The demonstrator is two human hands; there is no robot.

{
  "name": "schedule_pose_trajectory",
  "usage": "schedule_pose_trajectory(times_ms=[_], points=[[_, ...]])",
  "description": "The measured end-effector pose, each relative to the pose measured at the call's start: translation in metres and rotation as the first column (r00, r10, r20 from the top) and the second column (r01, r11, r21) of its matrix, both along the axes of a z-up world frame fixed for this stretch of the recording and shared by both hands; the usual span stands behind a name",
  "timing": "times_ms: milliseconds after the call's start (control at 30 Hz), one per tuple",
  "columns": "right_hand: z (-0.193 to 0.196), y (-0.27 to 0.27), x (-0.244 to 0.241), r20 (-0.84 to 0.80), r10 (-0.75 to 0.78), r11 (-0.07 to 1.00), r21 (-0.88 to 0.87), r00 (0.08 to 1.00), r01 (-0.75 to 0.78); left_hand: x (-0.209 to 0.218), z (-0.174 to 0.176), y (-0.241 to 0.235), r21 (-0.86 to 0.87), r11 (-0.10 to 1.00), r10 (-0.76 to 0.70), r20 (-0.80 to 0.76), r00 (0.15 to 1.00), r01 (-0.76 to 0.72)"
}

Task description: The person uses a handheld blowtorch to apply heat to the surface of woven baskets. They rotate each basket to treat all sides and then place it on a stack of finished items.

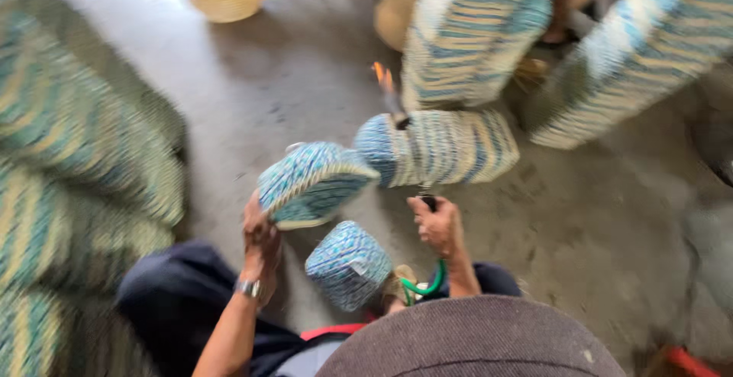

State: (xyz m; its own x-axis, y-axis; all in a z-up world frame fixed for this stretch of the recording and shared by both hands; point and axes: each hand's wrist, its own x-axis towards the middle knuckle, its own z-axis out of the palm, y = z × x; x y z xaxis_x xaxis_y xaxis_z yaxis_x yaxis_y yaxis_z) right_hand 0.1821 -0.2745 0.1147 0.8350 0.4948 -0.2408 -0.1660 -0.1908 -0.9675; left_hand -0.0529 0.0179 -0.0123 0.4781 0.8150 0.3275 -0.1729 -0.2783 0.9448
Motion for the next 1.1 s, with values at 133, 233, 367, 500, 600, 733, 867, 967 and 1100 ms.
schedule_pose_trajectory(times_ms=[133,233,367,500,600,733,867,967,1100], points=[[0.009,0.009,-0.018,-0.004,0.077,0.997,-0.019,0.997,-0.077,-0.031,-0.041,0.037,0.300,0.951,-0.017,-0.180,0.984,0.072],[0.012,0.018,-0.033,0.205,0.112,0.989,-0.122,0.972,-0.088,-0.024,-0.075,0.036,-0.144,0.961,-0.275,-0.377,0.884,0.238],[0.004,0.030,-0.042,0.417,0.123,0.938,-0.345,0.901,0.031,-0.028,-0.098,0.002,-0.446,0.561,-0.632,0.313,0.709,0.698],[-0.017,0.036,-0.033,0.626,0.147,0.892,-0.418,0.765,0.171,-0.057,-0.077,-0.020,-0.579,0.361,-0.609,0.447,0.655,0.731],[-0.038,0.032,-0.022,0.650,0.113,0.914,-0.364,0.751,0.177,-0.059,-0.032,-0.037,-0.643,0.542,-0.534,0.233,0.813,0.541],[-0.054,0.026,-0.008,0.620,0.129,0.910,-0.383,0.774,0.156,-0.070,0.050,-0.083,0.468,0.884,0.185,-0.385,0.904,0.018],[-0.060,0.025,-0.004,0.605,0.201,0.893,-0.437,0.770,0.111,-0.071,0.103,-0.121,0.781,0.446,0.004,-0.491,0.871,0.437],[-0.059,0.026,-0.006,0.554,0.167,0.921,-0.383,0.815,0.071,-0.067,0.106,-0.134,0.659,0.295,0.011,-0.726,0.687,0.692],[-0.045,0.026,-0.009,0.493,0.109,0.947,-0.314,0.863,0.060,-0.065,0.090,-0.107,0.756,0.273,0.109,-0.639,0.761,0.595]])
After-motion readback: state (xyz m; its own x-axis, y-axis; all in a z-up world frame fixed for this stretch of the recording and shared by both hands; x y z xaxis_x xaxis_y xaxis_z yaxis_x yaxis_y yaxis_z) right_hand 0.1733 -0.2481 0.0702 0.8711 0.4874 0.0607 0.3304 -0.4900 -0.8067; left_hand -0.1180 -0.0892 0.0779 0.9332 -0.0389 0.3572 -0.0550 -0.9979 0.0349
